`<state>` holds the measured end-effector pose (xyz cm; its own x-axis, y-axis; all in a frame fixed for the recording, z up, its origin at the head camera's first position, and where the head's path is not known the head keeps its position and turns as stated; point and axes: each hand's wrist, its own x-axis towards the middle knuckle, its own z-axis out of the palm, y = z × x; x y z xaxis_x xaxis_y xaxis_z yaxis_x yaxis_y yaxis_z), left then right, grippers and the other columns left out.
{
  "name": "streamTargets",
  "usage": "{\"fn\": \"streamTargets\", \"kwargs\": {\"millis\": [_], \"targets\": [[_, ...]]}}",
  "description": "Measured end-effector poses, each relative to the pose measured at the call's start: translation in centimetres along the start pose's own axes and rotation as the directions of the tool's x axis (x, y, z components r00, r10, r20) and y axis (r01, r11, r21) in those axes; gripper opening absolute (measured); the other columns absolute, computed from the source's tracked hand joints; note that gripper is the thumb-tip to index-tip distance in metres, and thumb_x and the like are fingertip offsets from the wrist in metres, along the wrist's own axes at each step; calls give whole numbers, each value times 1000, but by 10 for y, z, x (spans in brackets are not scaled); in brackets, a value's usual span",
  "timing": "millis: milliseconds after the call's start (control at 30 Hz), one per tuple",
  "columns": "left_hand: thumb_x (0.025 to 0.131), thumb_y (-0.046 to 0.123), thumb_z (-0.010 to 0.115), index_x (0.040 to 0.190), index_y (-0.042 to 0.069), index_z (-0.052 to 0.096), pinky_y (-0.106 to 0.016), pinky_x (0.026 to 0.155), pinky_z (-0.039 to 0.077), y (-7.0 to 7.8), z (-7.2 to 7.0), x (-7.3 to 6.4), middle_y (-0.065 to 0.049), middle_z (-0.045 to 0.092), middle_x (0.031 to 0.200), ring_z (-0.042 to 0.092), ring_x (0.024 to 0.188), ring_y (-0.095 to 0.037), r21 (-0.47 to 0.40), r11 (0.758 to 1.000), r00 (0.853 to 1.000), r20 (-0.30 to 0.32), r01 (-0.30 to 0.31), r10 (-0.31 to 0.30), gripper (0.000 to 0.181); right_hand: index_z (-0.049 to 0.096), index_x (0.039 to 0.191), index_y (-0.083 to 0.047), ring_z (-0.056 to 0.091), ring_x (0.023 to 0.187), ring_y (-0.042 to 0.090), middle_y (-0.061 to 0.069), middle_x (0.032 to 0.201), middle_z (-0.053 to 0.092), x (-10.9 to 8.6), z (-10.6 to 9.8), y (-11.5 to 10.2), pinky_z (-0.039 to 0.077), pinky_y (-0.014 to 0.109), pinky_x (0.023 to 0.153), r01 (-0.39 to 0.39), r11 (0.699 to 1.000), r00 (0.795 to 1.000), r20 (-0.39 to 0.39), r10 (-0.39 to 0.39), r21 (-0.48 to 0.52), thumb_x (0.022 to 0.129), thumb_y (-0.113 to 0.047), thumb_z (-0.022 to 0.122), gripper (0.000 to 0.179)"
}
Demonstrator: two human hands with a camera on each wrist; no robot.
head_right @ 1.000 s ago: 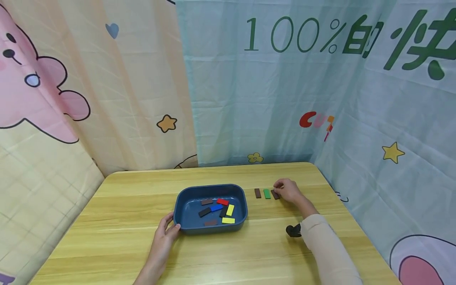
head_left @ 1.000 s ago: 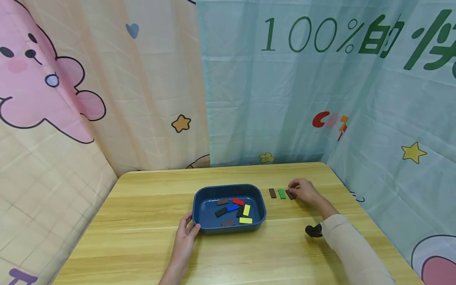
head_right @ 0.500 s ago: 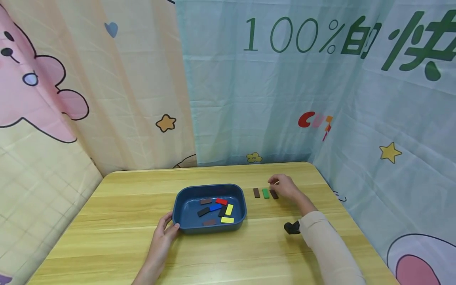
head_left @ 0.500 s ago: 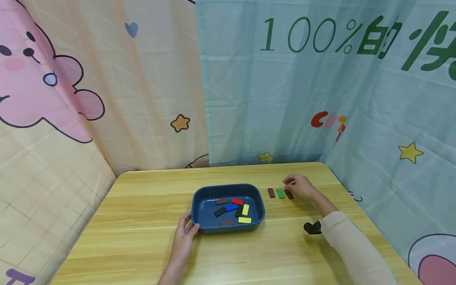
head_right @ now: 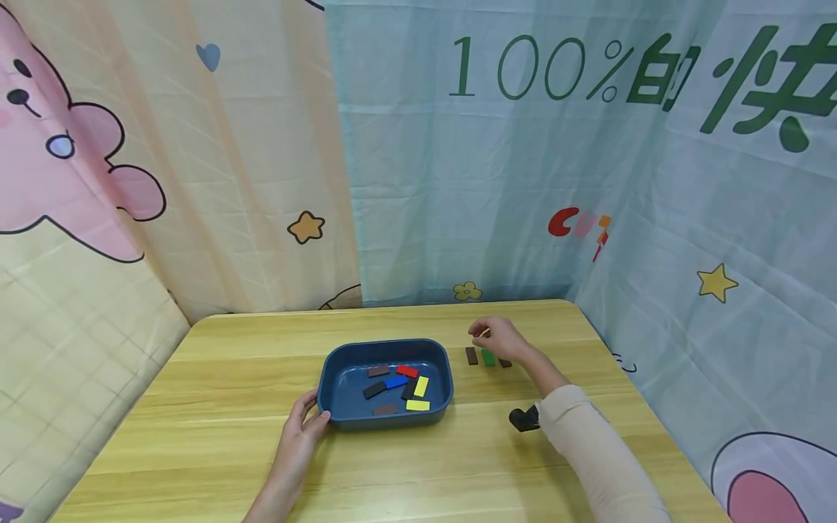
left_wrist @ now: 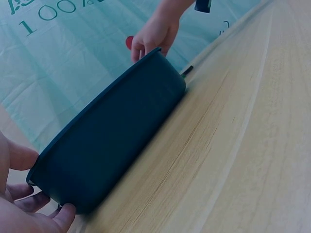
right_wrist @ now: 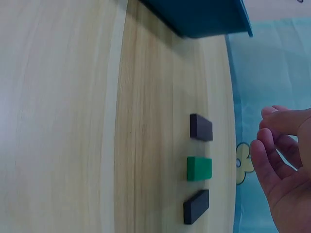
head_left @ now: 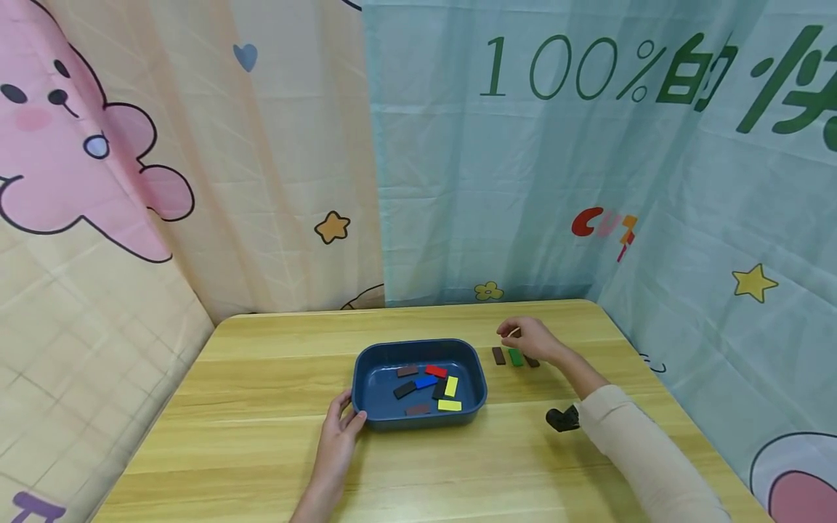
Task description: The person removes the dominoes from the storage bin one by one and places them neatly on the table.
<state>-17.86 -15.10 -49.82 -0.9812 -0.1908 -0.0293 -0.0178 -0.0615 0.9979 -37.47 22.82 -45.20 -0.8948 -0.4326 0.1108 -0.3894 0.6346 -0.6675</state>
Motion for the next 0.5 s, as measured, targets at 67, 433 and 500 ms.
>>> {"fn": "streamTargets", "kwargs": {"millis": [67,433,500], "targets": [[107,1,48,155,-6,30,-58,117,32,0,0,-1,-30,25,160,32,144,-51,1,1000,1000,4,-9,9,52,70,117,5,68,97,30,14,107,69,2,2,-6,59,41,82,12,1000,1000,6,-12,-3,99,1,66,19],[108,1,47,157,-7,26,-58,116,33,-1,0,2,-32,23,160,30,144,-53,5,1000,1000,10,-18,18,54,71,112,1,70,95,27,18,108,71,8,10,-38,60,41,81,143,988,988,63,-140,-50,99,0,67,14],[107,0,47,157,-8,25,-58,116,34,-2,-1,2,-33,22,160,29,144,-54,7,1000,1000,15,-20,20,55,71,113,2,70,95,26,18,109,71,9,13,-42,60,39,81,158,986,985,82,-153,-52,98,-2,68,15]]}}
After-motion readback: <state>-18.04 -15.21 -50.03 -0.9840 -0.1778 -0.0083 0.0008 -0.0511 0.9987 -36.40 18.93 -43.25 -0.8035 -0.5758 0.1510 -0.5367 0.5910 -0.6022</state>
